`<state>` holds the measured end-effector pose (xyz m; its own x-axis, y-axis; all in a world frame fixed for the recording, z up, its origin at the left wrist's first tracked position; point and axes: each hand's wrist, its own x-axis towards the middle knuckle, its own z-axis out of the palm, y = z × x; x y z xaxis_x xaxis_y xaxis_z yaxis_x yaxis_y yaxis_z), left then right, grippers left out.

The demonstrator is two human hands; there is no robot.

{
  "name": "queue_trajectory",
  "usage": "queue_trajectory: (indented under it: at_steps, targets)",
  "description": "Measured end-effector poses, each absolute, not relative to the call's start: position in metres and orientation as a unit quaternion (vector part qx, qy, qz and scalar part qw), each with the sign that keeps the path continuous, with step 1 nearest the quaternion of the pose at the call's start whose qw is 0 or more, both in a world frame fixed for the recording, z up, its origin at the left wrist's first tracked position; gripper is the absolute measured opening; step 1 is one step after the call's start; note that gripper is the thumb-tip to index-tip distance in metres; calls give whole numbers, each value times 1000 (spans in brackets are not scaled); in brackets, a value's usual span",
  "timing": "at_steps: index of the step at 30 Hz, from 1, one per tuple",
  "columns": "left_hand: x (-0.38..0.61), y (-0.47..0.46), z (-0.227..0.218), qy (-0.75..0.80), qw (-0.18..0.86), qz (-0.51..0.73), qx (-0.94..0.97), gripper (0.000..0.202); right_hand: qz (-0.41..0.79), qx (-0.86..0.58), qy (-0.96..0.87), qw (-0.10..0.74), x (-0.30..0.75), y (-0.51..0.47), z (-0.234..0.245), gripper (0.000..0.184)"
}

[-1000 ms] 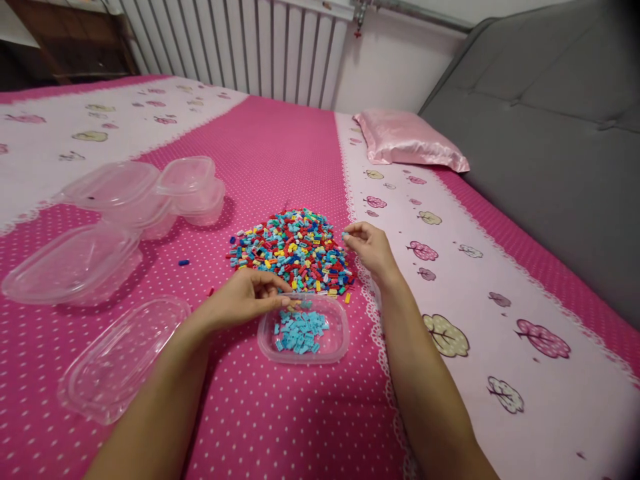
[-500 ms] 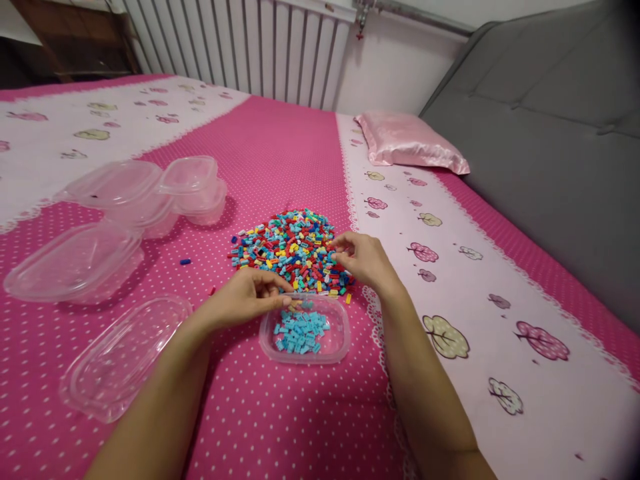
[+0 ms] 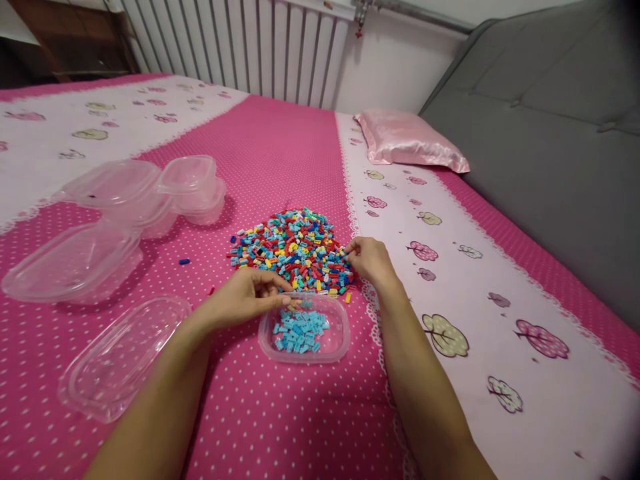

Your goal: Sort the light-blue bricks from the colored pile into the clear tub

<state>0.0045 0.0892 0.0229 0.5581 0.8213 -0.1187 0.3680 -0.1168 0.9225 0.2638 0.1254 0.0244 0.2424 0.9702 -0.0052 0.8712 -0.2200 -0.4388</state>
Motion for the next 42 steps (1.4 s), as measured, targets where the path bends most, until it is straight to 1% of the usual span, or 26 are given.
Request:
queue_trajectory:
  at_steps: [4,8,10,14,19,23,29,31,35,39,42]
  targets:
    - [5,89,23,418,522,218,711,35,130,-753,-609,215,264,126,26,21]
    - [4,89,23,414,521,219,713,34,202,-644,-687,271,260,127,23,18]
    - [3,89,23,413,520,217,716,34,205,-610,-716,268,257,128,21,24]
    - [3,90,23,413,521,213,716,34,175,-587,-752,244,253,128,19,39]
    - [4,90,22,411,523,212,716,34,163,-579,-766,227,254,127,19,47]
    - [4,90,22,413,524,213,714,34,161,-574,-767,236,255,130,16,42]
    - [5,90,22,416,526,211,711,33,167,-574,-759,259,255,132,13,22]
    - [5,90,23,417,525,210,712,33,177,-585,-745,267,255,132,13,18]
    - [5,89,24,416,526,210,711,34,188,-607,-723,272,256,131,13,16]
    - [5,89,25,418,527,213,709,35,165,-657,-683,275,259,130,16,17]
    - [5,88,26,418,527,212,709,34,163,-665,-677,270,258,128,19,18]
